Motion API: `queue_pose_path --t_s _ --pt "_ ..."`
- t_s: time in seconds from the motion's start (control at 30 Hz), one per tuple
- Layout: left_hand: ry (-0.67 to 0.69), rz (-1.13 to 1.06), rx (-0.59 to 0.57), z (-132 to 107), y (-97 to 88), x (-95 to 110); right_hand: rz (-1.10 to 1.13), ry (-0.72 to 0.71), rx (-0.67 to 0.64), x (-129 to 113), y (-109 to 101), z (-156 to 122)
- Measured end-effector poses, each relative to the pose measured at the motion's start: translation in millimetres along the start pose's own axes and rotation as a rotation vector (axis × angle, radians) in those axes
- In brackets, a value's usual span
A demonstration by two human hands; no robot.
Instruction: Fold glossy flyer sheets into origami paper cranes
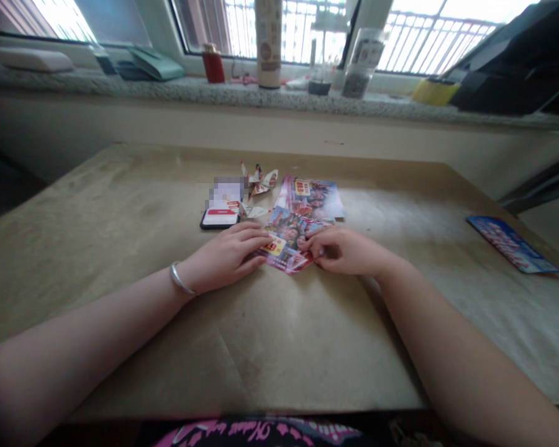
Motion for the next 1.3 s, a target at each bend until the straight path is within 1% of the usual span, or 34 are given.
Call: queue_pose_path --t_s 0.13,0.27,0.33,0.43,0.57,0.67,0.77,0.9,1.0,1.17,1.3 --pt "-0.001 0.006 -0.028 0.0 2.1 -0.8 0.088 0.029 0.048 7.4 -0.2 -0.3" --pt "0.049 0.010 0.018 -0.4 -1.3 2.6 0.166 0.071 0.037 14.6 1.0 -1.2" --pt "0.090 0.009 0.028 -0.7 -2.4 5.9 0.197 0.087 0.014 16.9 1.3 -2.2" --pt "0.131 -0.016 0.017 -0.9 -2.1 8.9 0.259 0.130 -0.057 20.6 4.8 -4.9" --pt "0.134 -0.080 0.036 -1.3 -1.9 6.5 0.367 0.173 -0.150 20.7 11.5 -8.1" --pt "0.116 -0.077 0.033 -1.4 0.9 2.6 0.449 0.188 -0.176 17.2 15.2 -8.0" --pt "0.113 -0.054 0.001 -1.6 4.1 2.1 0.450 0.225 -0.129 19.1 14.6 -6.0" --pt "0.153 -0.024 -0.029 -2.5 4.9 7.4 0.392 0.316 -0.044 28.9 14.7 -3.5" --pt "0.176 -0.017 -0.036 -2.8 4.5 9.6 0.345 0.360 0.015 31.6 16.5 0.1" --pt "0.247 -0.088 -0.029 -4.2 4.0 17.0 0.241 0.457 0.124 32.2 19.7 5.7" --pt "0.257 -0.139 -0.026 -4.7 4.7 18.3 0.150 0.505 0.199 33.0 21.2 7.5"
Point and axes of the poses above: each hand's wrist, its own z-axis towards the middle knuckle, its own y-axis out of the palm, x = y × z, the point moved 9 cm from there along z, towards the middle knuckle, and after that the axes turned 2 degrees about -z, right-handed, at the moved point
